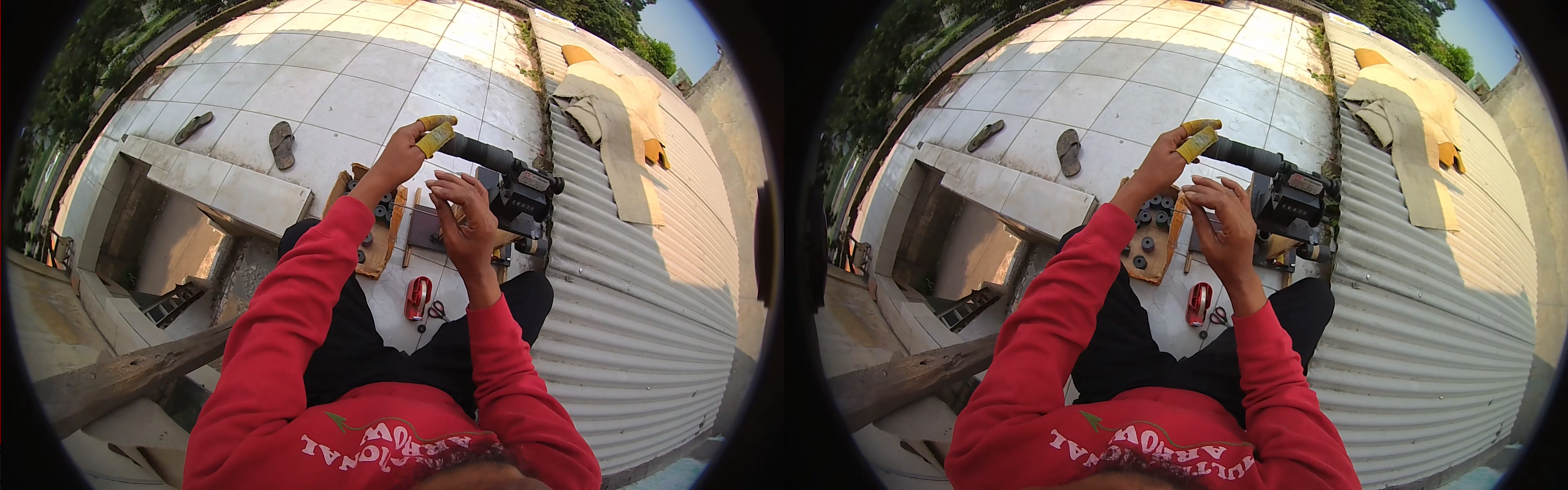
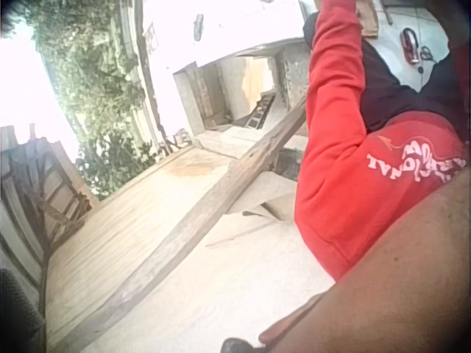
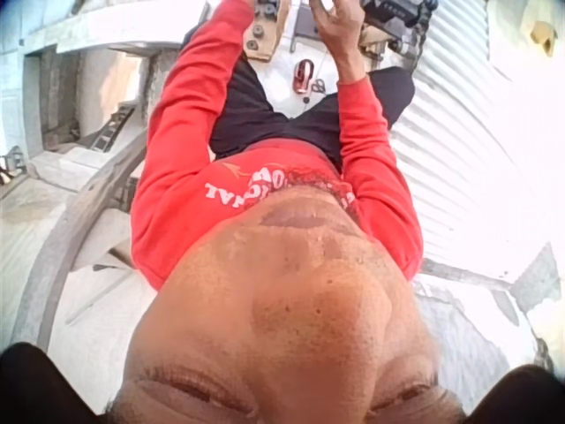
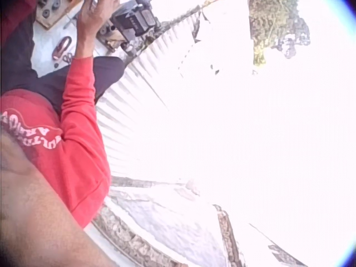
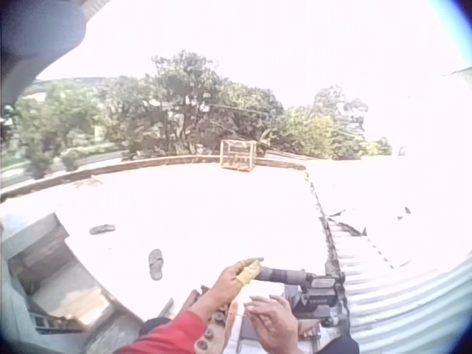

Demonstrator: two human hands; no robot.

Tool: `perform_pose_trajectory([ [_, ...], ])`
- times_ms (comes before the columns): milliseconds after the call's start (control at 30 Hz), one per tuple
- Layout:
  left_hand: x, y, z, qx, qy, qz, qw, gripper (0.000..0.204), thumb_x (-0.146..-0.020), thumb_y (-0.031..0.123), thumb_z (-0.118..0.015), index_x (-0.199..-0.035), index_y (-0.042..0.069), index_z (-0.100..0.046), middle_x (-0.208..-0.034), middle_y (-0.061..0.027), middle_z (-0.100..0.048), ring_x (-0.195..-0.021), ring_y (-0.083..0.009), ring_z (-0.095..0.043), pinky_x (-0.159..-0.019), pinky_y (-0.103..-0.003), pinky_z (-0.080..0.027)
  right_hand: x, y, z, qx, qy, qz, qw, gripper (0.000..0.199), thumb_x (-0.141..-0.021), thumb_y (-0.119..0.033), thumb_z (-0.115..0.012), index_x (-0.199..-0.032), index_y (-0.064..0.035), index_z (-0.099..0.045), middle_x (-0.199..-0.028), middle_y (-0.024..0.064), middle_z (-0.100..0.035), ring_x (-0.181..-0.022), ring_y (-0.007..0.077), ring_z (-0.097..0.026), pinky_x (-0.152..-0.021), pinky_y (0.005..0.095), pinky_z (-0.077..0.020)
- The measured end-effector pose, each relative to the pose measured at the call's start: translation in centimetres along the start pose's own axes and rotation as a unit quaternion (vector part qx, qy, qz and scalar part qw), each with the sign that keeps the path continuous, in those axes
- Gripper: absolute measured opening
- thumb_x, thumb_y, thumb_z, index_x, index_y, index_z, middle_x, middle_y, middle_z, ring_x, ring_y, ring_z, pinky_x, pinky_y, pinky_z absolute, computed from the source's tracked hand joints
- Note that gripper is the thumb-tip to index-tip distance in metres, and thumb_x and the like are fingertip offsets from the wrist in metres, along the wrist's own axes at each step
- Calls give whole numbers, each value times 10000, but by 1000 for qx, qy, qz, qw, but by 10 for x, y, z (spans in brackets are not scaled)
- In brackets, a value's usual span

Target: The person is seen assembling mechanical parts using a lathe and various tools.

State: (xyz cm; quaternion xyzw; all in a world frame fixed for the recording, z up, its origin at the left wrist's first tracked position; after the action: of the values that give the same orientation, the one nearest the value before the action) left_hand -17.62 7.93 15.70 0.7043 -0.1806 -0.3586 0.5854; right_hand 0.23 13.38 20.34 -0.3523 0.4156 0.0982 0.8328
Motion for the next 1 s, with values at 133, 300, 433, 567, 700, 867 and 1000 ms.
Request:
perform_pose_trajectory([
  [133,-14,-6,6,-131,53,81,987,351,-1042,170,-593,-1343,14,-684,-1121,-85,-765,-929,-131,-696,-818,-294,-559,-10,8,4,18,9,21,1000,169,-908,2,-762,-1032,-99,-707,-1088,55,-787,-1103,214,-735,-1082,459,-447],
  [300,-25,-13,20,-170,9,95,981,368,-1036,191,-563,-1323,-5,-686,-1029,-91,-755,-866,-161,-712,-763,-316,-563,-16,18,-4,21,-4,23,1000,173,-900,-1,-767,-1024,-107,-709,-1082,55,-785,-1081,213,-738,-1087,461,-443],
  [433,-16,3,12,-88,-53,140,985,388,-1052,134,-501,-1388,-12,-627,-1081,-97,-740,-892,-148,-716,-755,-302,-561,-11,23,-1,33,-9,28,999,188,-899,2,-767,-1033,-108,-696,-1086,42,-785,-1126,216,-732,-1098,463,-437],
  [567,-18,0,12,-115,-50,174,977,371,-1073,136,-495,-1387,-8,-631,-1103,-76,-731,-896,-131,-706,-751,-288,-554,-16,29,1,37,15,33,999,194,-899,13,-764,-1030,-109,-690,-1082,26,-786,-1179,223,-721,-1097,453,-443],
  [700,-27,-17,19,-125,0,128,984,392,-1025,90,-470,-1349,-45,-643,-1043,-120,-741,-840,-168,-730,-692,-309,-553,-23,33,-1,54,6,56,997,187,-899,10,-763,-1022,-109,-689,-1064,31,-785,-1126,217,-735,-1091,440,-449],
  [867,-28,-3,9,-192,13,22,981,298,-1026,156,-521,-1164,-57,-677,-917,-202,-735,-771,-249,-736,-665,-387,-564,-20,45,-8,67,-18,55,996,171,-902,4,-752,-1021,-98,-683,-1048,49,-782,-1023,220,-744,-1028,420,-464],
  [1000,-25,4,1,-204,22,51,977,256,-1005,153,-539,-1051,-63,-670,-864,-242,-718,-760,-290,-735,-679,-409,-566,-10,54,-16,91,-37,36,994,184,-895,20,-746,-1026,-84,-669,-1013,68,-766,-924,239,-735,-859,386,-460],
])
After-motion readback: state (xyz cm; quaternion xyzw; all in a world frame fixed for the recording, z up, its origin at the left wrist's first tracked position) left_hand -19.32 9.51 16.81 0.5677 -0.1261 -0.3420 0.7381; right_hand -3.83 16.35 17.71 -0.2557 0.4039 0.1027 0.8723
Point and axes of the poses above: each hand's wrist, its own x-axis away from the middle knuckle, its own z-axis out of the back of the hand, y = z × x, the point moved 5 cm from there along -x, towards the middle knuckle
